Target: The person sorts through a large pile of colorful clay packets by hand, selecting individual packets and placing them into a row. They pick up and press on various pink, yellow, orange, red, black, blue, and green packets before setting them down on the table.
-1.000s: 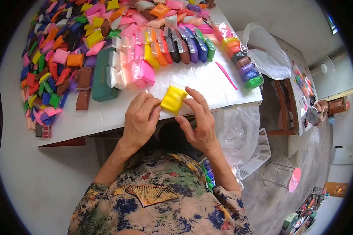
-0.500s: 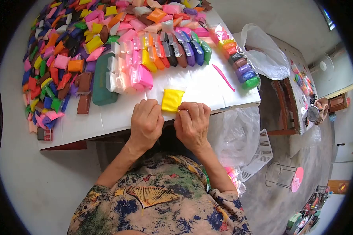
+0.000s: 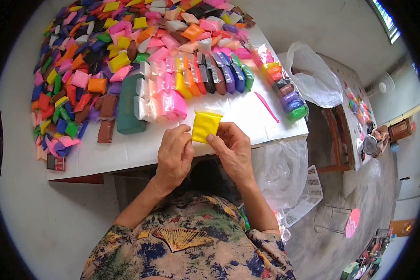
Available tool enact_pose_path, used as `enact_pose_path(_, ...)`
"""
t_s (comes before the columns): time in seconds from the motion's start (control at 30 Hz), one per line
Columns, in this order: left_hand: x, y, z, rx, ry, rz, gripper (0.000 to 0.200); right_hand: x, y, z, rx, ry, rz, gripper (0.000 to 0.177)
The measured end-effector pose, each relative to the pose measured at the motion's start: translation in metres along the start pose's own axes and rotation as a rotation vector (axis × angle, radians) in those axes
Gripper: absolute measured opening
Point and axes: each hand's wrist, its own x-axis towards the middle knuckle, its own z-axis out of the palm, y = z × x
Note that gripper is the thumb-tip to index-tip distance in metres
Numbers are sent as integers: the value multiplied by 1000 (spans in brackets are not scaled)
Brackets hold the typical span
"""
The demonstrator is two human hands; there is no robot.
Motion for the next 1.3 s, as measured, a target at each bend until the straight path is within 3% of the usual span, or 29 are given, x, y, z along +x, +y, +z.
enact_pose_path(0.1,0,-4,-2,1,22,-64,28,10,9,7,-160,97,-229,15)
enact_pose_path(0.23,-8,-8,-3,18,-20,-93,29,31,18,27,-626,229,-532,19)
enact_pose_path(0.37,-10,-8,-4,31,-36,-102,29,52,44,35,-854,230,-595,22)
enact_pose_path(0.6,-11,-8,-3,52,-25,-80,27,49,39,35,-876,136,-640,18)
enact_pose_path(0.97,-8,-6,-11,-37,-58,-96,26,60,43,39,-933,174,-679,20)
enact_pose_path(1.17,10,8,-64,-42,-67,-58,21,49,34,37,-855,124,-609,27)
enact_pose_path(1.3,38,-21,-117,156,50,-61,18,39,34,27,-870,140,-605,24)
